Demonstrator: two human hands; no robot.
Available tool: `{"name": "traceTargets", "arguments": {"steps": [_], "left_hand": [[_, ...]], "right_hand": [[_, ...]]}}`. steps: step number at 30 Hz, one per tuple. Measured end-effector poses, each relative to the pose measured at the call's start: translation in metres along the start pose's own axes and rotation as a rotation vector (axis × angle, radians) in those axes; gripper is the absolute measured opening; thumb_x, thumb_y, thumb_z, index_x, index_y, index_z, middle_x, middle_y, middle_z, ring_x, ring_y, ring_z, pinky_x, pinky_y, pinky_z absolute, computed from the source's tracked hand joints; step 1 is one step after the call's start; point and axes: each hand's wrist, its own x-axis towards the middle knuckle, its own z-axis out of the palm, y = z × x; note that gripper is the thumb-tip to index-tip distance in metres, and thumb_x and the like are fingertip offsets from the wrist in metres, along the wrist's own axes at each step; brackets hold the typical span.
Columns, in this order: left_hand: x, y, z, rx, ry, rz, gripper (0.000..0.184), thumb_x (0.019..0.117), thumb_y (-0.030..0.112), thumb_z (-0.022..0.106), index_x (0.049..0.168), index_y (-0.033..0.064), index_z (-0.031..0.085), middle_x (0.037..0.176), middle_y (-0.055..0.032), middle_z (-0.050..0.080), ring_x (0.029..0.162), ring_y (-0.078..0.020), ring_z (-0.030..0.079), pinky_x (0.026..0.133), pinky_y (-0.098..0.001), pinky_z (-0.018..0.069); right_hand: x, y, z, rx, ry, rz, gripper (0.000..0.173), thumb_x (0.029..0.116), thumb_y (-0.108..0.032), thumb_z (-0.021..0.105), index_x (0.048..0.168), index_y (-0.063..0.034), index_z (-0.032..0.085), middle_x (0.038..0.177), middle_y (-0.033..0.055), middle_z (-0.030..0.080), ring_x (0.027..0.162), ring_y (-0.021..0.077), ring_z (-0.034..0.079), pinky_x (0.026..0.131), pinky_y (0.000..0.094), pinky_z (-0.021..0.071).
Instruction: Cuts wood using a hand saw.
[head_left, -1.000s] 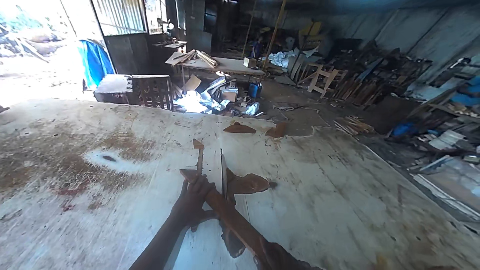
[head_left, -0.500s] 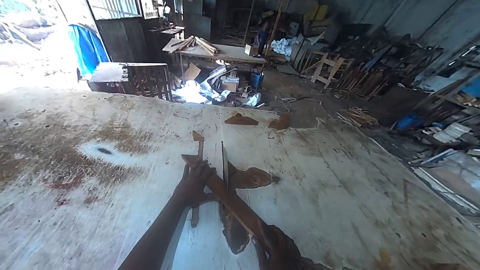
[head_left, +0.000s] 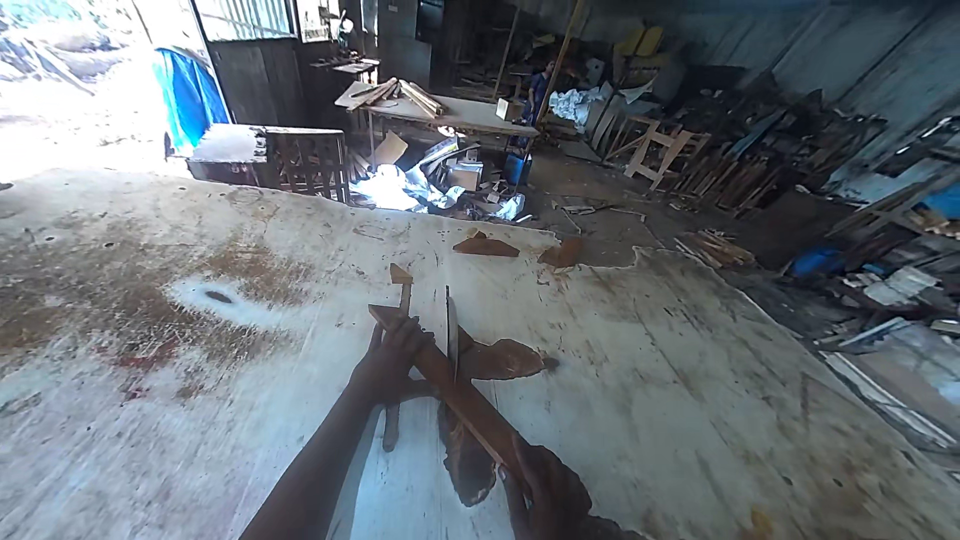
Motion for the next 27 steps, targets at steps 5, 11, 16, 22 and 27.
{"name": "traceTargets", "arguments": {"steps": [5, 11, 16, 22, 27], "left_hand": [[0.003, -0.002, -0.001, 0.007, -0.008, -0.005, 0.112, 0.0649, 0.103, 0.040, 0.159, 0.0424, 0.032, 0.172, 0.0029, 0.012, 0.159, -0.0252, -0.004, 0.124, -0.0638, 0.0022], [0.008, -0.005, 0.000, 0.002, -0.006, -0.004, 0.113, 0.0645, 0.103, 0.040, 0.159, 0.0414, 0.032, 0.173, 0.0023, 0.011, 0.159, -0.0258, -0.004, 0.124, -0.0644, -0.0001], [0.013, -0.004, -0.004, -0.008, -0.013, -0.019, 0.113, 0.0626, 0.104, 0.041, 0.158, 0.0430, 0.033, 0.172, 0.0031, 0.012, 0.159, -0.0253, -0.003, 0.123, -0.0652, 0.0040], [0.023, -0.006, -0.009, -0.047, -0.043, -0.051, 0.108, 0.0670, 0.098, 0.051, 0.158, 0.0435, 0.031, 0.173, 0.0028, 0.010, 0.159, -0.0263, -0.004, 0.121, -0.0694, 0.0043], [0.019, -0.001, -0.034, 0.000, -0.136, -0.159, 0.107, 0.0702, 0.092, 0.057, 0.160, 0.0419, 0.028, 0.173, 0.0004, 0.013, 0.159, -0.0293, 0.001, 0.117, -0.0762, 0.0047]], "right_hand": [[0.002, -0.001, 0.004, 0.013, 0.019, 0.000, 0.048, 0.0956, -0.057, 0.056, 0.139, -0.0387, 0.064, 0.132, 0.0107, 0.064, 0.109, 0.0319, 0.061, 0.090, 0.0574, 0.0437], [0.009, -0.002, 0.005, 0.018, -0.010, 0.011, 0.048, 0.0951, -0.056, 0.056, 0.139, -0.0388, 0.063, 0.133, 0.0108, 0.063, 0.109, 0.0331, 0.061, 0.089, 0.0587, 0.0428], [0.016, 0.001, 0.010, 0.028, 0.003, 0.005, 0.048, 0.0946, -0.055, 0.057, 0.140, -0.0399, 0.063, 0.132, 0.0092, 0.064, 0.109, 0.0320, 0.061, 0.088, 0.0587, 0.0432], [0.027, 0.002, 0.015, 0.050, 0.007, -0.002, 0.047, 0.0951, -0.056, 0.057, 0.139, -0.0386, 0.064, 0.132, 0.0083, 0.065, 0.110, 0.0323, 0.062, 0.090, 0.0599, 0.0447], [0.056, -0.013, 0.021, -0.018, -0.006, -0.012, 0.046, 0.0956, -0.054, 0.057, 0.137, -0.0361, 0.065, 0.122, 0.0049, 0.069, 0.107, 0.0279, 0.065, 0.089, 0.0531, 0.0500]]}}
